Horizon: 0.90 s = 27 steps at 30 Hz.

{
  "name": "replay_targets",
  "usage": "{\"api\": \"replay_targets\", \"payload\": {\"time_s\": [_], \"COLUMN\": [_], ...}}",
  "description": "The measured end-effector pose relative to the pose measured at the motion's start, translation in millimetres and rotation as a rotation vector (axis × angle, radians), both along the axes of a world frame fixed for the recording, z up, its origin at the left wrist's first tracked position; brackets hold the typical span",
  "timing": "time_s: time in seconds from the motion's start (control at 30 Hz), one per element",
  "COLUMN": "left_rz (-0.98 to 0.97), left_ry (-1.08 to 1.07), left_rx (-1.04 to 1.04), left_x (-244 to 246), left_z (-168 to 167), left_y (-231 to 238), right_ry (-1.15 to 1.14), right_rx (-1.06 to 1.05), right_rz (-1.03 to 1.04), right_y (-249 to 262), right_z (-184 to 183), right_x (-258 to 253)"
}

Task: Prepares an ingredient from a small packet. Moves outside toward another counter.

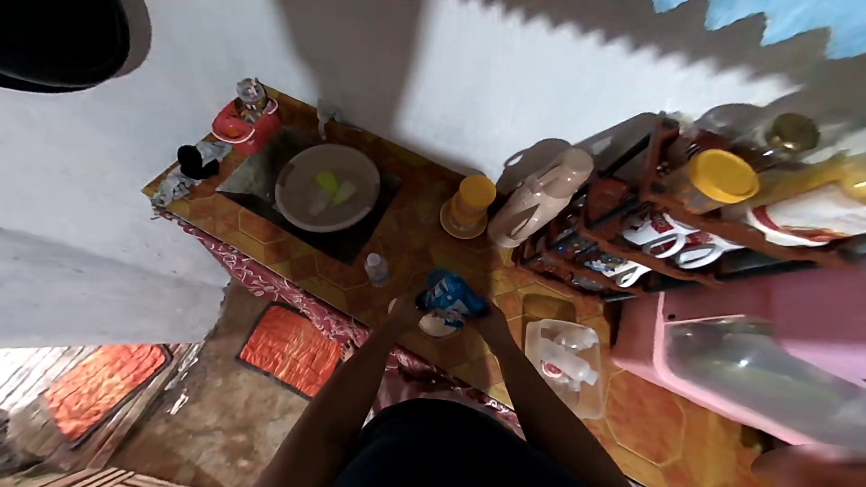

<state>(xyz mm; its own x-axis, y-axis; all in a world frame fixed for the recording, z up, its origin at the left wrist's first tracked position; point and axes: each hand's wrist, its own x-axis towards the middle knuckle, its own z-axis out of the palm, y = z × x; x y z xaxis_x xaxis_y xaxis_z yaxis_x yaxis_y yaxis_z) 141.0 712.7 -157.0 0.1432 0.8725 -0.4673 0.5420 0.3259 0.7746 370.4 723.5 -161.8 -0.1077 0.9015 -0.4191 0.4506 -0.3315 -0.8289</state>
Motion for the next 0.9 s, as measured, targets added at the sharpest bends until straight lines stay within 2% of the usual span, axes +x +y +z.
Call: {"api": "replay_targets", "payload": {"time_s": [0.13,0.27,0.6,0.9], "left_rz": [0.055,0.073,0.092,0.07], "left_ry": [-0.074,-0.112,-0.218,-0.153], "left_rx": [0.0,-0.006,0.042,0.034], "left_x": [-0.5,0.6,2.4,6.0], "left_z": [-2.0,-5.1,-11.1,2.6], "left_y": [-1.9,-1.2,-2.0,-3.2], "right_ry": [0.144,0.011,-0.102,-0.159], "right_rx": [-0.024,0.003,-0.015,-0.024], "right_rz": [0.005,0.083,0.057,0.084], "right_y": [-1.0,-1.1,4.9,9.7], "right_z": [-8.0,-7.5,-2.4,7.4], "right_x": [-1.4,-2.4,-10.3,-13.6]}}
